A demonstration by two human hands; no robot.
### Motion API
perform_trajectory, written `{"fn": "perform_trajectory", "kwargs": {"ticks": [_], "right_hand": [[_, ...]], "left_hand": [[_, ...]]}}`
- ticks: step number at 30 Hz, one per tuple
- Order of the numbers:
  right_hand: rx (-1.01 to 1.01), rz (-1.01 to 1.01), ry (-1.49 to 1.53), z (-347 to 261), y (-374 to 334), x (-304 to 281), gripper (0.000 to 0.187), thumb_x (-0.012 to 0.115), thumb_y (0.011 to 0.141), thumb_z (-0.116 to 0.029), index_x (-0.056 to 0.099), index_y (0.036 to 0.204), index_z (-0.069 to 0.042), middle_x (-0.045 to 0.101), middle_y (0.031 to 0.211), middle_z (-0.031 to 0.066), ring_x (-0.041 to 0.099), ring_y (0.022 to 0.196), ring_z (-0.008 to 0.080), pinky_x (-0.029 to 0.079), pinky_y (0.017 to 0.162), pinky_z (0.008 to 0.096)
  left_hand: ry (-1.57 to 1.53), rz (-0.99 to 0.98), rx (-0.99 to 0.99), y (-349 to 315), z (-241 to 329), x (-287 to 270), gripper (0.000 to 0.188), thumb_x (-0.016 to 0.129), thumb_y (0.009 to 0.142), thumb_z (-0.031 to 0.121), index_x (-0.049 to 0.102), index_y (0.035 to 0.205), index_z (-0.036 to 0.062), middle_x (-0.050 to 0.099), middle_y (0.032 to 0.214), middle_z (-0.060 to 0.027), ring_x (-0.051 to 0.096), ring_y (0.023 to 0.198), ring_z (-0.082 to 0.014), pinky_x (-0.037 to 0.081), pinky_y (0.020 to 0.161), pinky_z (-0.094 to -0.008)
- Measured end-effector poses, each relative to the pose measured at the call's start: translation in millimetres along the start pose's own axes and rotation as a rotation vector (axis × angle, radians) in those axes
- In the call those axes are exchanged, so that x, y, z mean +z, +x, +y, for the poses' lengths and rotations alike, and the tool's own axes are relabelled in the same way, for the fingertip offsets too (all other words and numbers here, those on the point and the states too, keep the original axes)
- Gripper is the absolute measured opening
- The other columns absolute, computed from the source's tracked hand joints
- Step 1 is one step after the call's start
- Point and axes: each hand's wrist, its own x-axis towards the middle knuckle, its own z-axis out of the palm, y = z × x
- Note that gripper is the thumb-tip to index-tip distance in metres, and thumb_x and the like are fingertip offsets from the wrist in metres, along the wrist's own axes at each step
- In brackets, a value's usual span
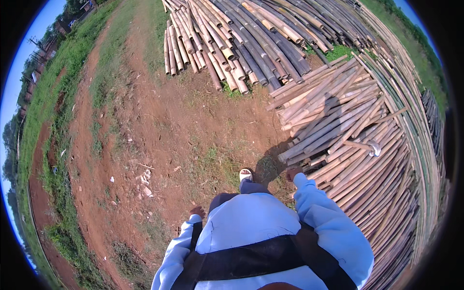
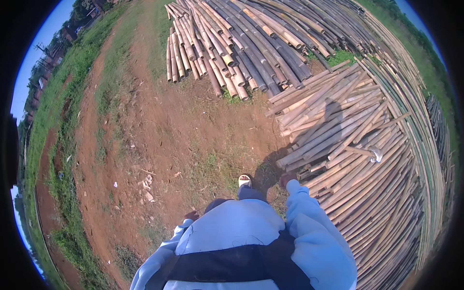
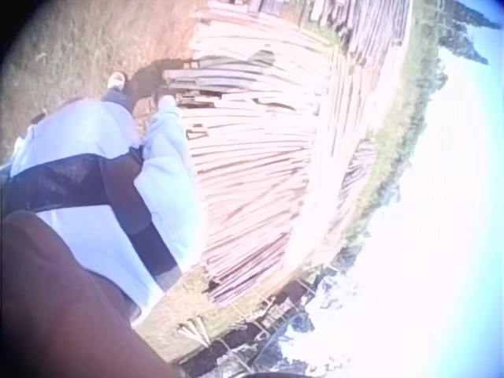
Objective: The person carries a long bamboo pole across a yard and places it on the ground. The person then walks to a large pile of bamboo poles, selects one, and carries it back to the same area, placing it down. The person repeats this process with another pole.
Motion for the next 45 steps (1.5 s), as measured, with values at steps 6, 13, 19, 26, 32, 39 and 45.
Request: {"fn": "perform_trajectory", "kwargs": {"ticks": [6, 13, 19, 26, 32, 39, 45], "right_hand": [[-0.31, 0.048, -0.192, -215, 43, -10, 0.04, 0.067, 0.07, -0.043, 0.066, 0.067, -0.002, 0.061, 0.059, 0.0101, 0.058, 0.06, 0.0209, 0.045, 0.067, 0.0334], [0.036, 0.015, -0.325, -239, 130, 25, 0.044, 0.063, 0.073, -0.047, 0.063, 0.062, -0.005, 0.056, 0.054, 0.008, 0.051, 0.045, 0.0204, 0.042, 0.045, 0.0376], [-0.215, -0.509, -1.665, -218, 190, 35, 0.029, 0.051, 0.082, -0.026, 0.059, 0.11, -0.025, 0.061, 0.111, 0.0033, 0.06, 0.098, 0.0232, 0.048, 0.076, 0.0371], [-0.244, -0.291, -1.559, -307, 251, 30, 0.023, 0.051, 0.081, -0.019, 0.066, 0.098, -0.013, 0.065, 0.101, 0.0072, 0.062, 0.094, 0.0253, 0.05, 0.074, 0.0405], [-0.336, -0.279, -1.504, -379, 349, -4, 0.038, 0.066, 0.069, -0.042, 0.067, 0.092, -0.012, 0.066, 0.093, 0.0081, 0.063, 0.087, 0.0259, 0.05, 0.07, 0.0407], [-0.518, -0.173, -1.342, -511, 540, -83, 0.024, 0.066, 0.067, -0.032, 0.061, 0.078, -0.011, 0.063, 0.082, 0.0058, 0.06, 0.082, 0.0262, 0.048, 0.069, 0.042], [0.029, 0.169, -0.249, -655, 706, -110, 0.042, 0.066, 0.071, -0.035, 0.06, 0.105, -0.01, 0.059, 0.109, 0.0168, 0.057, 0.1, 0.0301, 0.044, 0.089, 0.0365]], "left_hand": [[1.227, 0.399, -0.09, 14, 106, 27, 0.054, 0.056, 0.075, 0.044, 0.052, 0.122, 0.0159, 0.057, 0.117, -0.0108, 0.056, 0.106, -0.0267, 0.046, 0.087, -0.0393], [1.247, 0.354, -0.126, 137, 209, 19, 0.055, 0.056, 0.075, 0.045, 0.052, 0.122, 0.0167, 0.056, 0.117, -0.0108, 0.056, 0.106, -0.0268, 0.045, 0.088, -0.0397], [0.411, -0.005, -0.004, 240, 351, -9, 0.041, 0.056, 0.077, 0.037, 0.055, 0.111, 0.0147, 0.058, 0.1, -0.0103, 0.057, 0.089, -0.0266, 0.046, 0.07, -0.0392], [-0.441, -0.026, 0.217, 252, 553, -35, 0.032, 0.043, 0.085, 0.037, 0.05, 0.101, 0.0106, 0.055, 0.096, -0.0126, 0.053, 0.076, -0.0322, 0.042, 0.053, -0.043], [-0.272, 0.296, 0.23, 255, 589, -21, 0.036, 0.045, 0.083, 0.037, 0.048, 0.107, 0.0102, 0.053, 0.104, -0.0138, 0.051, 0.081, -0.0348, 0.041, 0.065, -0.0472], [-0.673, 0.407, -0.226, 218, 538, 26, 0.019, 0.055, 0.08, 0.017, 0.054, 0.096, 0.0075, 0.055, 0.075, -0.0074, 0.052, 0.058, -0.0216, 0.04, 0.043, -0.0353], [-0.294, 0.596, -0.405, 179, 518, 68, 0.02, 0.055, 0.082, 0.018, 0.054, 0.099, 0.0075, 0.056, 0.08, -0.0076, 0.054, 0.064, -0.0212, 0.042, 0.049, -0.0355]]}}
